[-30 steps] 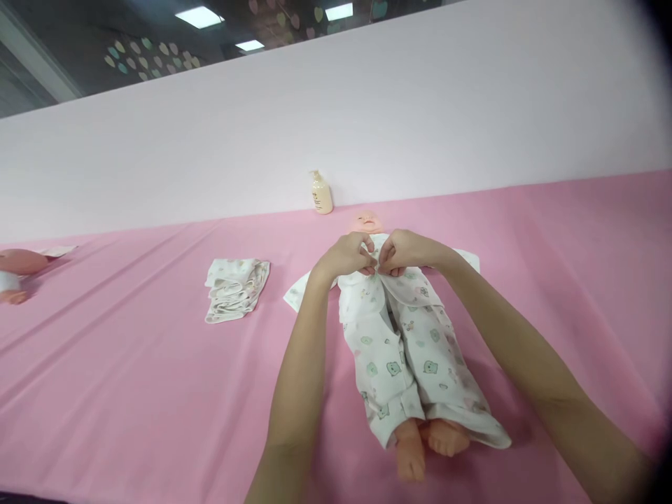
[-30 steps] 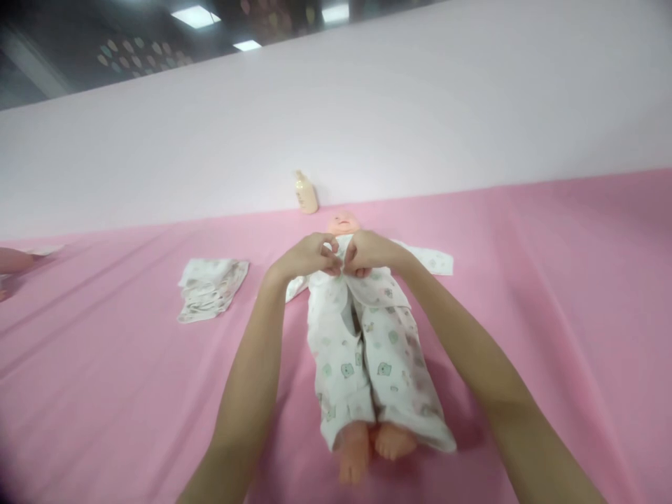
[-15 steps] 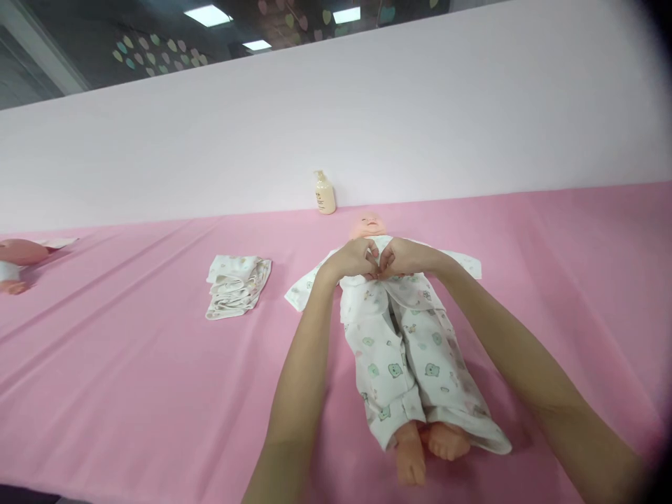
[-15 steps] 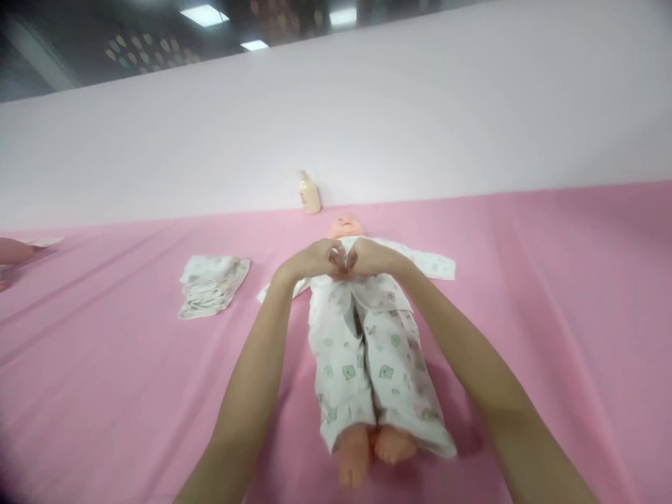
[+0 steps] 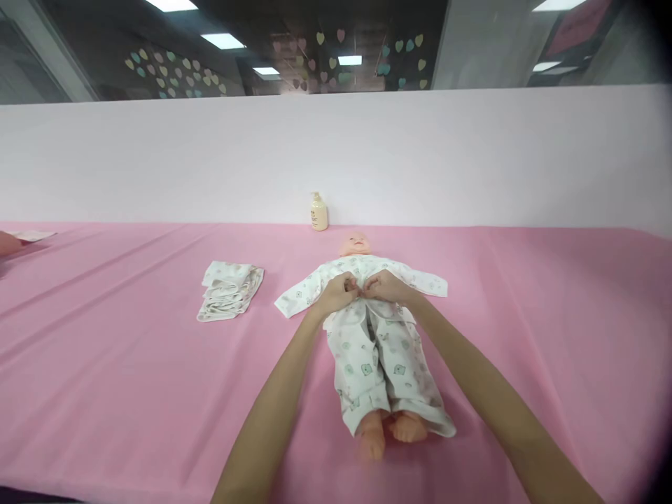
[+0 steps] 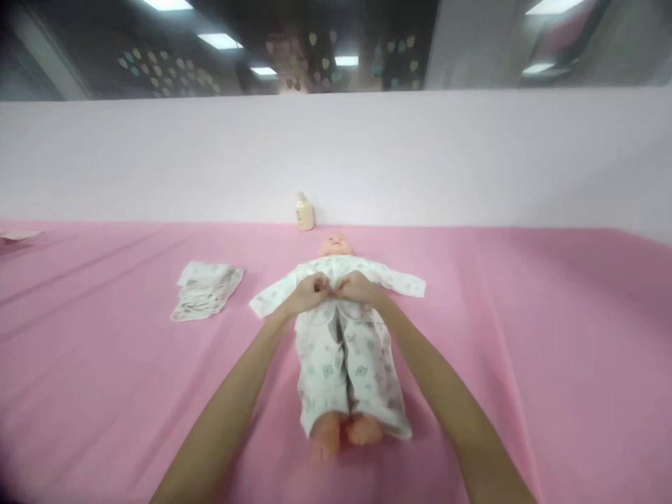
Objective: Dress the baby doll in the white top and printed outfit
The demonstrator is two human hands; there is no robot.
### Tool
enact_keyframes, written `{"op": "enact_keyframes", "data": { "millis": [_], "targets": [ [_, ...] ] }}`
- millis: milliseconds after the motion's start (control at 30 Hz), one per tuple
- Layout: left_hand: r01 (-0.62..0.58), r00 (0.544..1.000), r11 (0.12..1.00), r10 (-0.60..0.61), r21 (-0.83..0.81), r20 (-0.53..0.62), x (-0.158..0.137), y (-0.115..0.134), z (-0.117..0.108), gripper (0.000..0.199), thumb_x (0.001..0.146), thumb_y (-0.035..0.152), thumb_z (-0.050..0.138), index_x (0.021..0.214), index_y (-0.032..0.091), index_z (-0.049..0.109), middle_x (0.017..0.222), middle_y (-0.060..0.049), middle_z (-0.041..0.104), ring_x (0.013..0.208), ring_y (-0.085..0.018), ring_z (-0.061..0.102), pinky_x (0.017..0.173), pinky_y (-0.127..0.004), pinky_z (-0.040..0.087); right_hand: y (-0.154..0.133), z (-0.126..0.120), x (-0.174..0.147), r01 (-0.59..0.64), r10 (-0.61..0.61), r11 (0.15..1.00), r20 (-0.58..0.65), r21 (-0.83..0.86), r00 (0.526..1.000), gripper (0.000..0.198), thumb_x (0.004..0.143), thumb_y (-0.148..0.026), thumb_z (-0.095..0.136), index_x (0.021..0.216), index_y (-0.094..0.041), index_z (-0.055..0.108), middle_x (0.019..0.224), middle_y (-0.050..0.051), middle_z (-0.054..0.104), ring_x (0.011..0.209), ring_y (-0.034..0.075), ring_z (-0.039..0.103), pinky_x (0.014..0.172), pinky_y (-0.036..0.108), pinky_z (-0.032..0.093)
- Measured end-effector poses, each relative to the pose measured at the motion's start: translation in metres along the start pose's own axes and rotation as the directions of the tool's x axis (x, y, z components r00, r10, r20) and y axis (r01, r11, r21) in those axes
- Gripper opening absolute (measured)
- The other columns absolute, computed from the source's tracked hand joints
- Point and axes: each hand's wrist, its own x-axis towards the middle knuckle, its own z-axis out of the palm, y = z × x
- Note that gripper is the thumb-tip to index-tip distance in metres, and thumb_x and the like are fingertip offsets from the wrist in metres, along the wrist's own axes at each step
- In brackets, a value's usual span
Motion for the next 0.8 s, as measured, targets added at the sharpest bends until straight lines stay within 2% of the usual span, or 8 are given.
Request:
{"op": "enact_keyframes", "data": {
  "millis": [100, 200, 300, 433, 500, 600, 700, 800],
  "targets": [
    [-0.004, 0.991, 0.999, 0.009, 0.037, -0.133, -0.007, 0.001, 0.014, 0.014, 0.069, 0.014, 0.048, 0.067, 0.019, 0.036, 0.059, 0.007, 0.038, 0.056, -0.008, 0.036, 0.054, -0.021, 0.03, 0.002, 0.002, -0.004, -0.081, 0.084, 0.989, -0.021, 0.125, 0.996, 0.012, 0.059, -0.024, 0.064, 0.064, -0.013, 0.064, 0.045, -0.007, 0.037, 0.046, 0.006, 0.028, 0.045, 0.021, 0.024],
    [-0.005, 0.974, 0.995, 0.027, 0.098, -0.225, -0.013, 0.006, 0.027, 0.014, 0.07, 0.012, 0.045, 0.065, 0.019, 0.035, 0.06, 0.006, 0.037, 0.058, -0.009, 0.036, 0.057, -0.022, 0.03, 0.009, 0.005, -0.006, -0.12, 0.134, 0.979, -0.079, 0.162, 0.988, 0.013, 0.06, -0.025, 0.064, 0.065, -0.013, 0.061, 0.044, -0.009, 0.031, 0.044, 0.006, 0.024, 0.042, 0.021, 0.02],
    [-0.004, 0.957, 0.989, 0.046, 0.146, -0.286, -0.018, 0.008, 0.038, 0.012, 0.072, 0.01, 0.044, 0.066, 0.019, 0.037, 0.063, 0.004, 0.041, 0.061, -0.011, 0.04, 0.062, -0.023, 0.034, 0.017, 0.013, -0.008, -0.119, 0.138, 0.986, -0.172, 0.118, 0.975, 0.015, 0.068, -0.028, 0.06, 0.067, -0.013, 0.06, 0.044, -0.008, 0.03, 0.043, 0.006, 0.026, 0.041, 0.021, 0.022],
    [0.01, 0.928, 0.971, 0.079, 0.238, -0.365, -0.029, 0.01, 0.051, 0.009, 0.08, 0.014, 0.042, 0.082, 0.018, 0.05, 0.083, -0.004, 0.056, 0.082, -0.019, 0.051, 0.082, -0.033, 0.039, 0.023, 0.034, -0.016, -0.109, 0.092, 0.994, -0.351, -0.029, 0.932, 0.023, 0.08, -0.033, 0.052, 0.075, -0.013, 0.062, 0.053, -0.003, 0.046, 0.05, 0.009, 0.041, 0.049, 0.021, 0.034],
    [0.014, 0.921, 0.959, 0.098, 0.284, -0.376, -0.04, 0.011, 0.056, 0.017, 0.081, 0.017, 0.045, 0.095, 0.017, 0.054, 0.099, -0.009, 0.059, 0.099, -0.024, 0.05, 0.094, -0.04, 0.035, 0.022, 0.046, -0.025, -0.1, 0.034, 0.986, -0.424, -0.133, 0.905, 0.026, 0.086, -0.031, 0.045, 0.086, -0.014, 0.064, 0.069, 0.002, 0.059, 0.066, 0.013, 0.053, 0.062, 0.021, 0.039],
    [0.006, 0.929, 0.933, 0.127, 0.359, -0.346, -0.063, 0.012, 0.063, 0.028, 0.08, 0.022, 0.052, 0.108, 0.018, 0.055, 0.122, -0.011, 0.055, 0.119, -0.027, 0.044, 0.104, -0.044, 0.029, 0.016, 0.061, -0.043, -0.108, -0.039, 0.95, -0.454, -0.293, 0.89, 0.031, 0.093, -0.025, 0.034, 0.104, -0.013, 0.061, 0.095, 0.011, 0.064, 0.09, 0.019, 0.056, 0.077, 0.025, 0.039],
    [-0.021, 0.943, 0.931, 0.14, 0.365, -0.303, -0.086, 0.009, 0.066, 0.034, 0.083, 0.028, 0.053, 0.116, 0.018, 0.055, 0.141, -0.011, 0.042, 0.132, -0.025, 0.035, 0.111, -0.043, 0.026, 0.009, 0.072, -0.062, -0.117, -0.066, 0.901, -0.398, -0.418, 0.915, 0.033, 0.095, -0.021, 0.031, 0.117, -0.01, 0.053, 0.097, 0.017, 0.063, 0.09, 0.023, 0.057, 0.077, 0.028, 0.037],
    [-0.031, 0.953, 0.953, 0.119, 0.302, -0.277, -0.106, 0.004, 0.066, 0.039, 0.087, 0.033, 0.048, 0.123, 0.017, 0.054, 0.149, -0.012, 0.032, 0.139, -0.024, 0.026, 0.114, -0.043, 0.023, 0.004, 0.079, -0.077, -0.107, -0.082, 0.865, -0.35, -0.49, 0.933, 0.033, 0.096, -0.022, 0.031, 0.122, -0.009, 0.047, 0.093, 0.017, 0.063, 0.086, 0.023, 0.058, 0.075, 0.028, 0.037]
  ]
}}
